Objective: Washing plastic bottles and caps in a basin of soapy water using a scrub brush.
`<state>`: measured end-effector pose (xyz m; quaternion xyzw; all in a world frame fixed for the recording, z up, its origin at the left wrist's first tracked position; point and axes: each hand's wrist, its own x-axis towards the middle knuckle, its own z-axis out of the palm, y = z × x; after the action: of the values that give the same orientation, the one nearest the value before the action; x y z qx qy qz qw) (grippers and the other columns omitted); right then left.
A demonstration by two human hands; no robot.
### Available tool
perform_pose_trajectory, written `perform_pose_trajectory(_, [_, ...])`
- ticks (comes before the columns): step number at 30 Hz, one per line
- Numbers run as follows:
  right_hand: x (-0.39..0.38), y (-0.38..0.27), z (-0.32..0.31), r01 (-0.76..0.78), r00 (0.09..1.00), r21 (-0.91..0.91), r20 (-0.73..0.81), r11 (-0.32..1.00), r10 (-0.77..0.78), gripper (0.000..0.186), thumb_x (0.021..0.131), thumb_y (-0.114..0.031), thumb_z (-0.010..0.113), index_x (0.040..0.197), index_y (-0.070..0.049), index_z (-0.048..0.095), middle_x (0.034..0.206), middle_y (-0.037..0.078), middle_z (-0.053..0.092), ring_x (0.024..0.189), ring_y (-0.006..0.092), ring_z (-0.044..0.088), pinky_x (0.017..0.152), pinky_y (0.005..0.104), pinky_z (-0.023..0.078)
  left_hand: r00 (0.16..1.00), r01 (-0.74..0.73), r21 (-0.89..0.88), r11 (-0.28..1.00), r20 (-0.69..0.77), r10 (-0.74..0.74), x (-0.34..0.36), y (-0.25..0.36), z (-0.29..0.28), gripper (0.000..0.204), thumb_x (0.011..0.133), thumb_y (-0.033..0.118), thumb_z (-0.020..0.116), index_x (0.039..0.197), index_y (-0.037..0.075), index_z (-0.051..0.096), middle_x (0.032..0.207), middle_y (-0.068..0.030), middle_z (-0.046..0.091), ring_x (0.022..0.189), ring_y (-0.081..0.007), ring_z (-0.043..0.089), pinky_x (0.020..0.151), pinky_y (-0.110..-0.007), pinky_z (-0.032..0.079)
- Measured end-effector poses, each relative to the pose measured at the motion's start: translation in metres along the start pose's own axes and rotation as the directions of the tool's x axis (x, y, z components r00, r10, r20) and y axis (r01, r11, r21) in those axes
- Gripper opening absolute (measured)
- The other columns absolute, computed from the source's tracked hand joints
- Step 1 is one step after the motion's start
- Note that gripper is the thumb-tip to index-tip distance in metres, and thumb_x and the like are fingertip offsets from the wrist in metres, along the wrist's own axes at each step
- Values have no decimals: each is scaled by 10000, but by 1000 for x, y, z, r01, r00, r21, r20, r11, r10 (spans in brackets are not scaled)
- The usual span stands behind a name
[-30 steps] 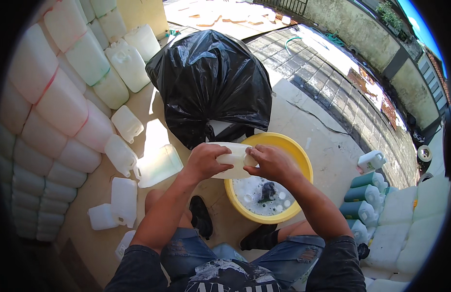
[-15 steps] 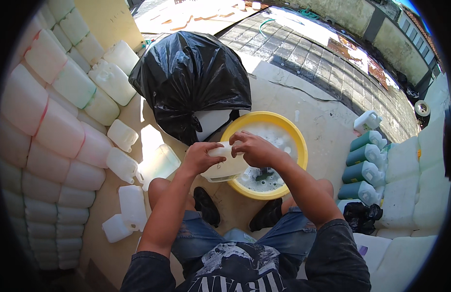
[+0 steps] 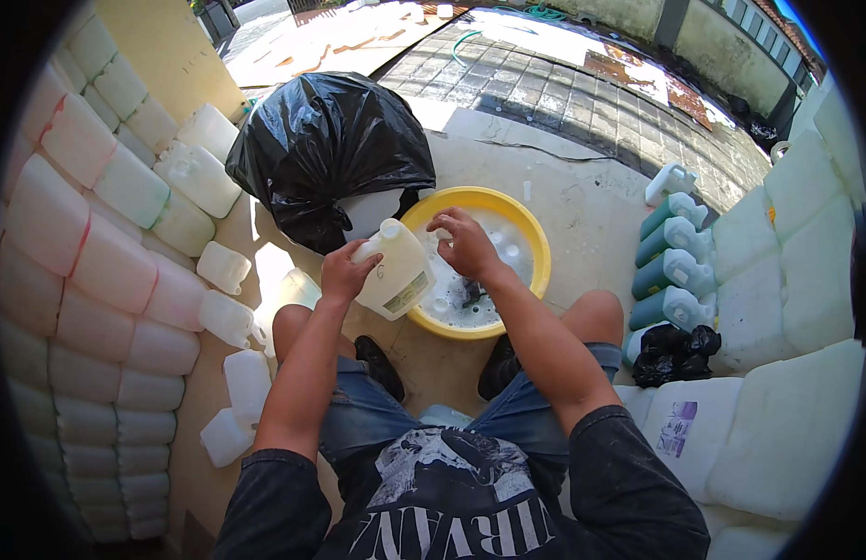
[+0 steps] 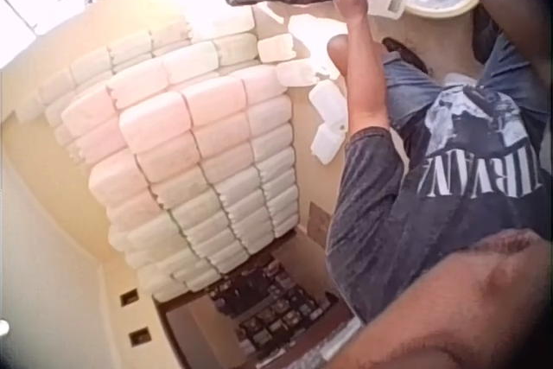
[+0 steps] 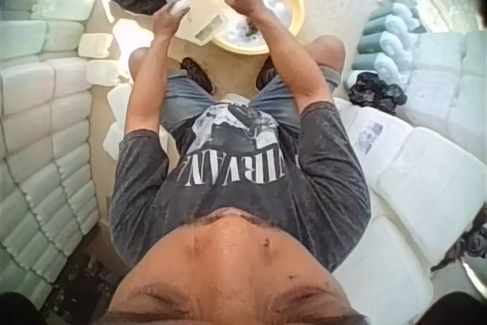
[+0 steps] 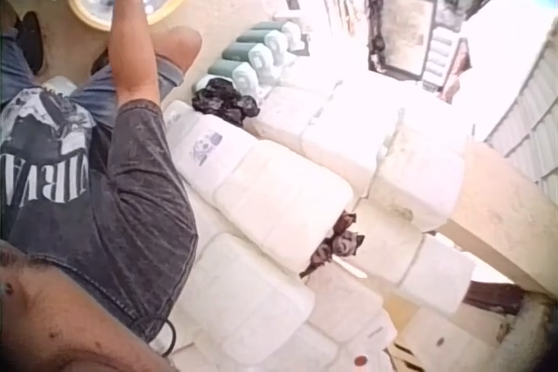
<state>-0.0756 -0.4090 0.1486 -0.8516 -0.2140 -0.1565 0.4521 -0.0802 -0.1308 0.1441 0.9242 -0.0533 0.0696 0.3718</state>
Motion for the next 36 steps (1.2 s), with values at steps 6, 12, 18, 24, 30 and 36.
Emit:
perform_pose_trajectory(6, [-71,51,-22,-289,957,-104,-66,952,283,278,793,-62,681,1069,-69,716,1181,165,646,1133,367,631,1015,438,511,991,42,166,985,-129,-21,2,7,12,485,835,468,806,1166,118,750,973,-163,771,901,-343,755,786,-425,587])
perform_pose_trajectory(12, [-106,121,10,-620,784,-184,-95,763,614,272,810,-105,704,1080,-73,722,1169,183,644,1125,381,628,1015,447,513,992,124,343,931,-63,-109,37,27,21,538,809,519,791,1122,83,755,973,-188,764,914,-382,741,821,-477,580])
perform_pose_trajectory(18, [-136,186,69,-749,533,-292,270,595,802,423,834,-200,727,1238,-84,683,1346,208,625,1248,376,593,1037,451,504,995,97,303,948,-20,-95,77,26,17,482,786,453,827,1044,54,749,917,-189,758,864,-367,744,788,-452,575])
perform_pose_trajectory(24, [-137,199,130,-759,509,-366,181,538,841,638,833,-339,790,1398,-111,599,1430,213,576,1303,383,563,1096,438,468,990,134,175,975,22,-140,98,14,9,431,794,411,827,998,44,736,879,-175,757,811,-362,736,747,-424,570])
perform_pose_trajectory(30, [-129,223,177,-578,395,-644,316,501,863,670,787,-358,831,1373,-133,599,1461,198,546,1259,373,599,1032,438,525,977,169,44,985,121,-173,97,-6,-11,381,769,355,857,966,53,734,842,-164,750,783,-346,735,721,-399,565])
perform_pose_trajectory(36, [-130,229,174,-935,350,47,298,352,888,332,783,-70,645,1111,-47,696,997,131,732,892,298,710,833,410,584,983,150,81,985,91,-157,86,-12,-13,384,749,343,859,1007,78,755,856,-164,751,812,-344,736,738,-415,573])
